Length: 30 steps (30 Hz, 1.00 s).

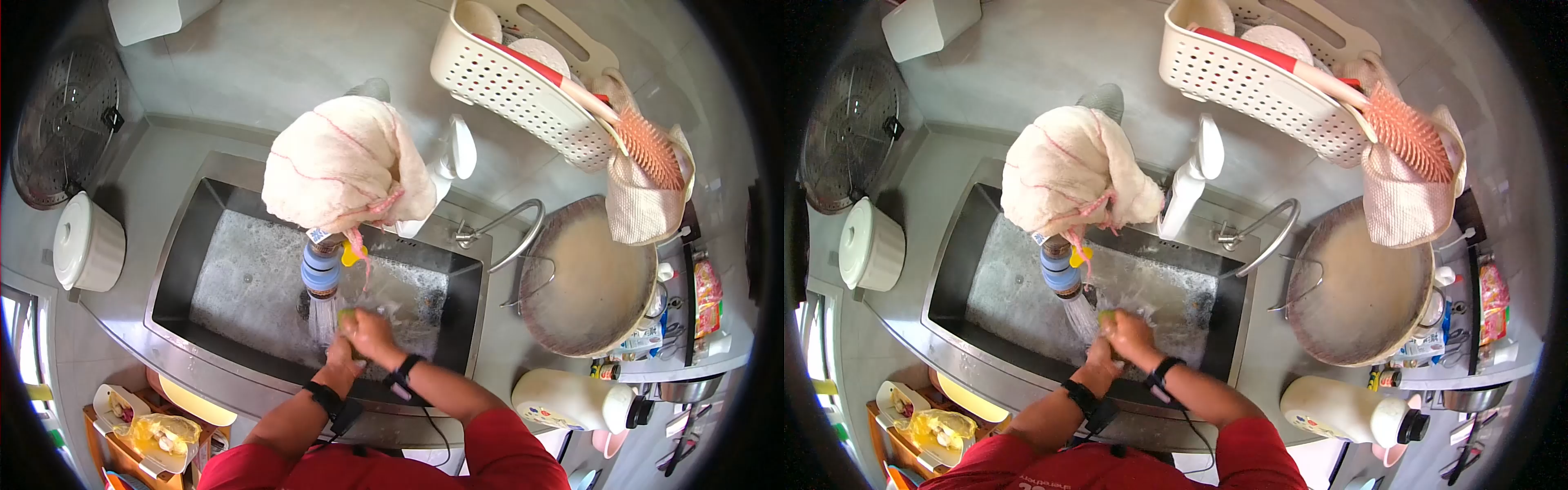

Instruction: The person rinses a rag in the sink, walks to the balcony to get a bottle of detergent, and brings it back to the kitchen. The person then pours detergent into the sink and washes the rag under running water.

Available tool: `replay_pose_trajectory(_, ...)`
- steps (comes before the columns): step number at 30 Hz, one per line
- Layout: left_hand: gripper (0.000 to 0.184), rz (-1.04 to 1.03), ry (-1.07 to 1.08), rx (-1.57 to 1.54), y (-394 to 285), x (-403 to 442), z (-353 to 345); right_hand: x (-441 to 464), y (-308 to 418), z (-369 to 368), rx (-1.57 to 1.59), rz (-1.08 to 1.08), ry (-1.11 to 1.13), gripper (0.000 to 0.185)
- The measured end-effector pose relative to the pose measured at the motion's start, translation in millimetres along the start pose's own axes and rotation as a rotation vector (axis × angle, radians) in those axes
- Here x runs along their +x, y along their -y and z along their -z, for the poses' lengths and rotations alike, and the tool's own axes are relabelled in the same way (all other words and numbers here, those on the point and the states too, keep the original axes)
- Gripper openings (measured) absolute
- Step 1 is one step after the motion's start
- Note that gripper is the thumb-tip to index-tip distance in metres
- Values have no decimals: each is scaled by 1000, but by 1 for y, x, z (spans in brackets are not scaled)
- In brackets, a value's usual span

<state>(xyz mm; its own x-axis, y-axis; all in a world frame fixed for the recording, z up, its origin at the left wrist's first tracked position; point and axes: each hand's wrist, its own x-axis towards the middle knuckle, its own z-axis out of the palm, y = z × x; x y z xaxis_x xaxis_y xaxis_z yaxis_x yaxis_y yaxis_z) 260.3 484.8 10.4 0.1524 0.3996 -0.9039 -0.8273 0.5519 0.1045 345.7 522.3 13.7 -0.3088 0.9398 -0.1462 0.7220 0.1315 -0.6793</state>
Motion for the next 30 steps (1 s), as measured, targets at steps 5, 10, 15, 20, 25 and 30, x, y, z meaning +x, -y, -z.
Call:
replay_pose_trajectory(5, 48, -129, 78, 118, 12, 24, 15, 29, -73, 5, -205, -132, 24, 36)
replay_pose_trajectory(10, 49, 11, -90, 242, -11, -39, -27, 16, -97, -50, -500, -166, -189, 41)
replay_pose_trajectory(15, 56, -9, 44, -125, -18, 43, 32, -8, -3, -11, 830, -342, 406, 32)
replay_pose_trajectory(20, 57, -135, 298, -109, -17, 35, 56, -42, 53, 14, 368, 70, 134, 43)
replay_pose_trajectory(25, 50, 18, 129, 5, 13, 4, 10, 18, -22, 2, -22, -124, 53, 51)
replay_pose_trajectory(30, 45, -129, -91, 309, -1, -12, 0, 26, -117, -24, -386, -56, -189, 43)
